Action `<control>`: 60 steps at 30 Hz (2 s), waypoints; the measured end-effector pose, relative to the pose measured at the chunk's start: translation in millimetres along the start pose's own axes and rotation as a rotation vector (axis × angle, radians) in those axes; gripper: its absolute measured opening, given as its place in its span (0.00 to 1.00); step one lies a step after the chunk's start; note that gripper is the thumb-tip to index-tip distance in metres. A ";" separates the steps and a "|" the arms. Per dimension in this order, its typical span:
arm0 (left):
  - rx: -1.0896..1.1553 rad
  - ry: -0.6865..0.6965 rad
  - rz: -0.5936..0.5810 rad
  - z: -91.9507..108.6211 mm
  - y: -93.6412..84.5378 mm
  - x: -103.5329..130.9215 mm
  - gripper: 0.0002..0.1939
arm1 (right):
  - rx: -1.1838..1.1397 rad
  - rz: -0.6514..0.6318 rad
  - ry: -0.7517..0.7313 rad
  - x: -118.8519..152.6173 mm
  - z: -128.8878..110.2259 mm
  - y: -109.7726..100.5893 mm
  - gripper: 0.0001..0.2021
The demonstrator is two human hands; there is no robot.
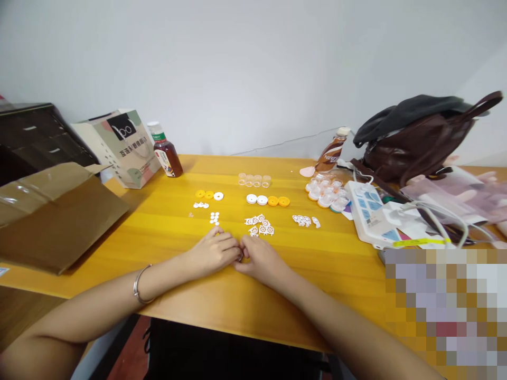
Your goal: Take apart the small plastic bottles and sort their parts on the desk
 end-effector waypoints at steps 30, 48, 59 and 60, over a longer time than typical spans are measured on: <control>-0.043 -0.059 0.015 -2.2 -1.1 -0.3 0.10 | -0.009 0.002 0.014 -0.3 -2.4 1.9 0.08; 0.174 -0.249 -0.001 -7.0 -1.1 -1.5 0.09 | -0.035 0.027 0.002 -0.7 1.0 4.1 0.07; 0.188 -0.390 0.212 -63.2 -25.8 17.9 0.10 | -0.067 -0.009 0.025 -0.1 -3.0 0.0 0.06; 0.133 -0.418 0.214 -75.9 -26.6 23.0 0.10 | -0.067 -0.013 0.031 0.3 -4.0 -1.2 0.06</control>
Point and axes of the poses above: each hand's wrist, its own x-axis away from the middle knuckle, its own y-axis out of the palm, z = x × y, the point moved 3 cm from there along -x, towards the middle knuckle, and after that the axes turned 1 degree about x, right-handed, at the moved point
